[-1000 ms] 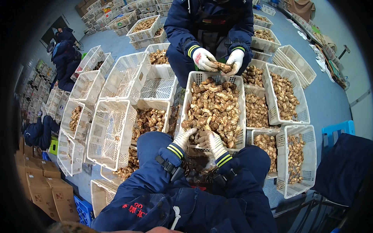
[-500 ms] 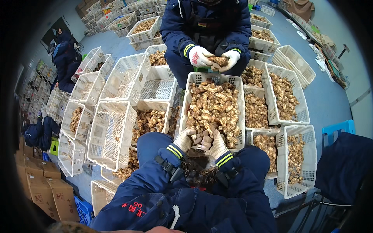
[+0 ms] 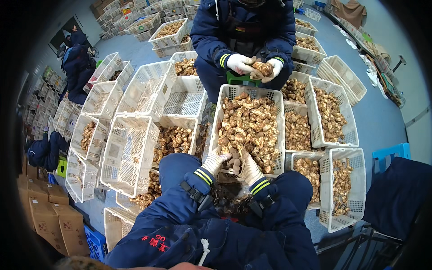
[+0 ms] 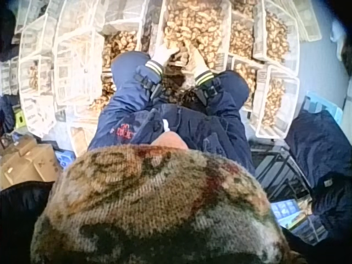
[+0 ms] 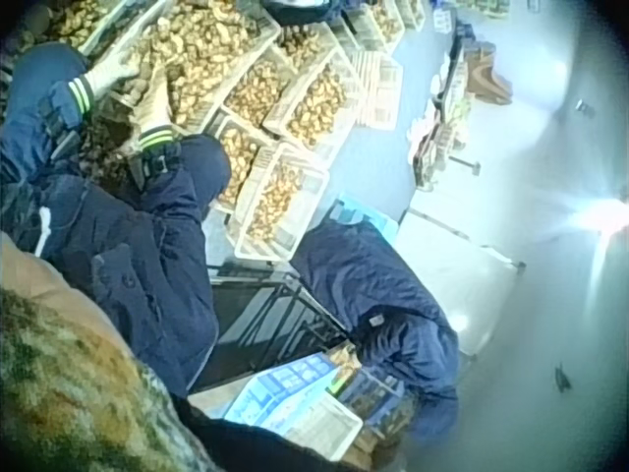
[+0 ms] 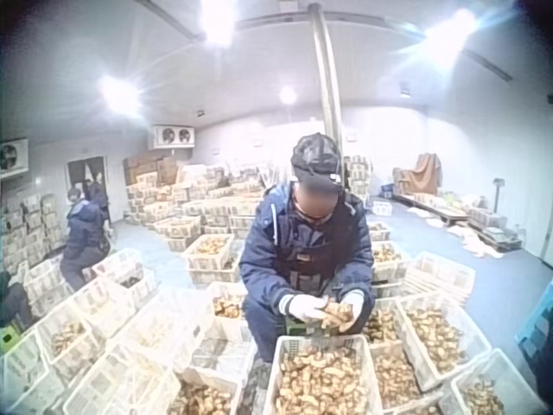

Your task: Sorting ginger roots from one crate to another for inspection and packing.

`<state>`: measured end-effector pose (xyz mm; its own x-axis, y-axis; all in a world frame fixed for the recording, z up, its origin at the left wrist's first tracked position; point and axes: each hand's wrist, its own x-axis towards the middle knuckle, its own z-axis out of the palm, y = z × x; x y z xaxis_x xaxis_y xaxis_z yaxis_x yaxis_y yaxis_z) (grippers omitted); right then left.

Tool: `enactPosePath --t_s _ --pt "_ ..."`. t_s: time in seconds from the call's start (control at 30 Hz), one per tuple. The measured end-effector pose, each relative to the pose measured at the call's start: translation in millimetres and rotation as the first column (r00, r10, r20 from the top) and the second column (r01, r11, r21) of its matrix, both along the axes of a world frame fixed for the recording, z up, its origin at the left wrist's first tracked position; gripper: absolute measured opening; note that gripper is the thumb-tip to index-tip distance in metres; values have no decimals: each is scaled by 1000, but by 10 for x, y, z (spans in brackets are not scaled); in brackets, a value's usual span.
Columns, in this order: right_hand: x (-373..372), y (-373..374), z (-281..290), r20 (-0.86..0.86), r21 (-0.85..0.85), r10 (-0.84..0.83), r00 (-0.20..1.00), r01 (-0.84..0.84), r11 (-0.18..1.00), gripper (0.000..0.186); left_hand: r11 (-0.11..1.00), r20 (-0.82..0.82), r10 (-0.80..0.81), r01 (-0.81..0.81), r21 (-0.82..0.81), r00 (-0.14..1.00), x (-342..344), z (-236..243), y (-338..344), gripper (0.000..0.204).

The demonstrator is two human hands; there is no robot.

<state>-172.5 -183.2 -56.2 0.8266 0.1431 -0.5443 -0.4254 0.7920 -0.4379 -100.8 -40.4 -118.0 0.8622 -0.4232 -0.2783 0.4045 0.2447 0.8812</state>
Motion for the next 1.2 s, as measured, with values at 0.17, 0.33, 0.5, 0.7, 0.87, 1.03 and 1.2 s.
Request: enactPosePath --t_s 0.17,0.33,0.5,0.7,0.87,1.03,1.2 --pt "-27 -51 -25 -115 63 63 991 -56 996 40 966 -307 -138 60 -251 941 -124 628 9 31" --pt "-77 -19 -154 111 86 240 964 -250 965 49 865 -432 -411 194 -463 803 -98 406 61 11" --pt "-152 72 -293 125 -422 438 890 -352 835 55 969 -379 -58 -38 -242 924 -48 328 58 22" --pt "65 -383 -855 101 669 457 884 -400 627 31 738 -485 284 -512 -440 827 195 693 137 13" --pt "67 -170 -585 -1 -602 319 948 -255 756 34 586 -611 499 -758 -285 615 487 503 683 47" --pt "153 -316 -668 -8 -881 227 974 -114 460 27 675 -519 481 -677 -295 706 434 462 476 45" --pt "495 -268 -424 -155 -861 306 939 23 -508 35 844 -367 424 -508 -171 828 365 303 416 54"
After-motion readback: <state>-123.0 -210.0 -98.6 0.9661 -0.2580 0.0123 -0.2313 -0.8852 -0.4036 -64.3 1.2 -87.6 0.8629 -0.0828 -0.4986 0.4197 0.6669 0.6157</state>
